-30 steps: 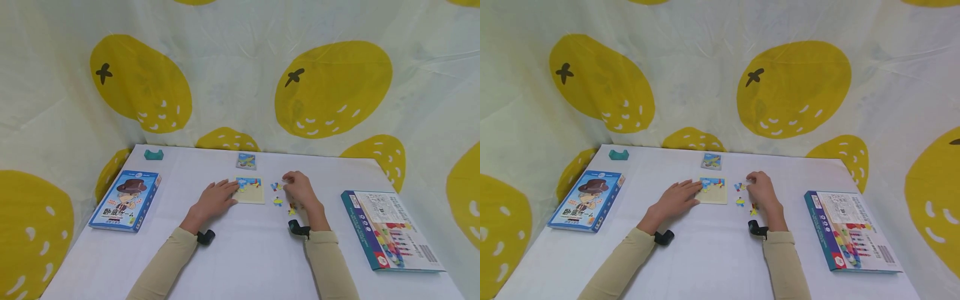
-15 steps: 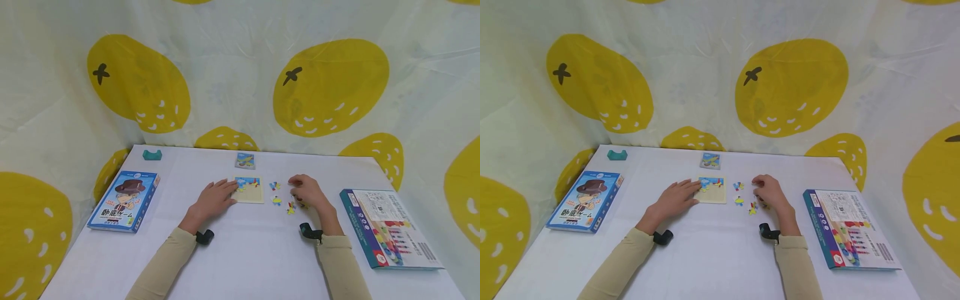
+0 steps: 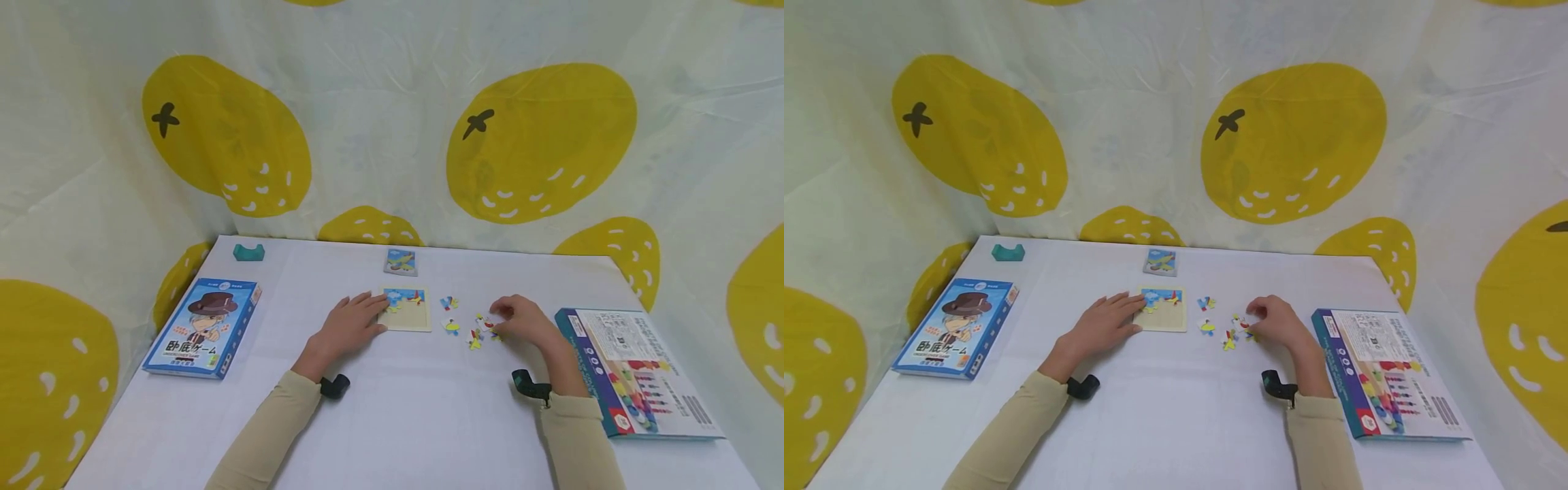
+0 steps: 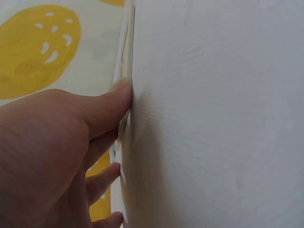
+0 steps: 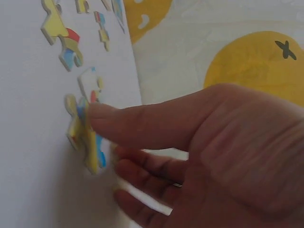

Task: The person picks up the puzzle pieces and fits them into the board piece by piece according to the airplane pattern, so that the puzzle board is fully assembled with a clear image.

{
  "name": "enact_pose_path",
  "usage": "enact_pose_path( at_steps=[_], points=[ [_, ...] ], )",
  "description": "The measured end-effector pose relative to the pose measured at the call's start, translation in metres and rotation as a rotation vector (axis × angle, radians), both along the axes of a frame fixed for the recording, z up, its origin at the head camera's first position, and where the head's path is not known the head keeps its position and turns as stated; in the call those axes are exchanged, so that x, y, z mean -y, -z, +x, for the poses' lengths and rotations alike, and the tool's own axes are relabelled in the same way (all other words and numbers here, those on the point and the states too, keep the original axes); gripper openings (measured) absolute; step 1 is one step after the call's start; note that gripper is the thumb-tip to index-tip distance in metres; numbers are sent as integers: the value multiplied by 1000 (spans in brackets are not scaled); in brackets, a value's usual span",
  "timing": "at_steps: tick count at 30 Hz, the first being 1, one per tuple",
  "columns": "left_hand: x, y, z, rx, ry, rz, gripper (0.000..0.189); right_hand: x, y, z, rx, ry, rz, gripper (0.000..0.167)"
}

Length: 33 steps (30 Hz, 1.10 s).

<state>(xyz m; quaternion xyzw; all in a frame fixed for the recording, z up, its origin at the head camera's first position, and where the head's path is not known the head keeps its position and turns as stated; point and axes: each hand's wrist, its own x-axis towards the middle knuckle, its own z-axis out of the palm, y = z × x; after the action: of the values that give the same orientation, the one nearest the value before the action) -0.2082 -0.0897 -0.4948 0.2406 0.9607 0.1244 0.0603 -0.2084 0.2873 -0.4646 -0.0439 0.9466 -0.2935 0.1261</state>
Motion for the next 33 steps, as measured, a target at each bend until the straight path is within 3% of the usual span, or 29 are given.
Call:
enact_pose_path(
  at_steps=[6, 13, 22, 33],
  points=[
    [-1, 0, 1, 9, -9, -1, 58, 0, -10, 8, 101, -46, 73, 47],
    [0, -1, 2, 14, -4, 10, 58, 4, -8, 7, 138, -10, 93, 37],
    [0, -1, 1, 3, 10, -1, 58, -2, -2, 6, 74, 8, -28, 25],
    [0, -3, 2, 16, 7, 34, 58, 11, -7, 0, 0, -23, -213, 18]
  ],
)
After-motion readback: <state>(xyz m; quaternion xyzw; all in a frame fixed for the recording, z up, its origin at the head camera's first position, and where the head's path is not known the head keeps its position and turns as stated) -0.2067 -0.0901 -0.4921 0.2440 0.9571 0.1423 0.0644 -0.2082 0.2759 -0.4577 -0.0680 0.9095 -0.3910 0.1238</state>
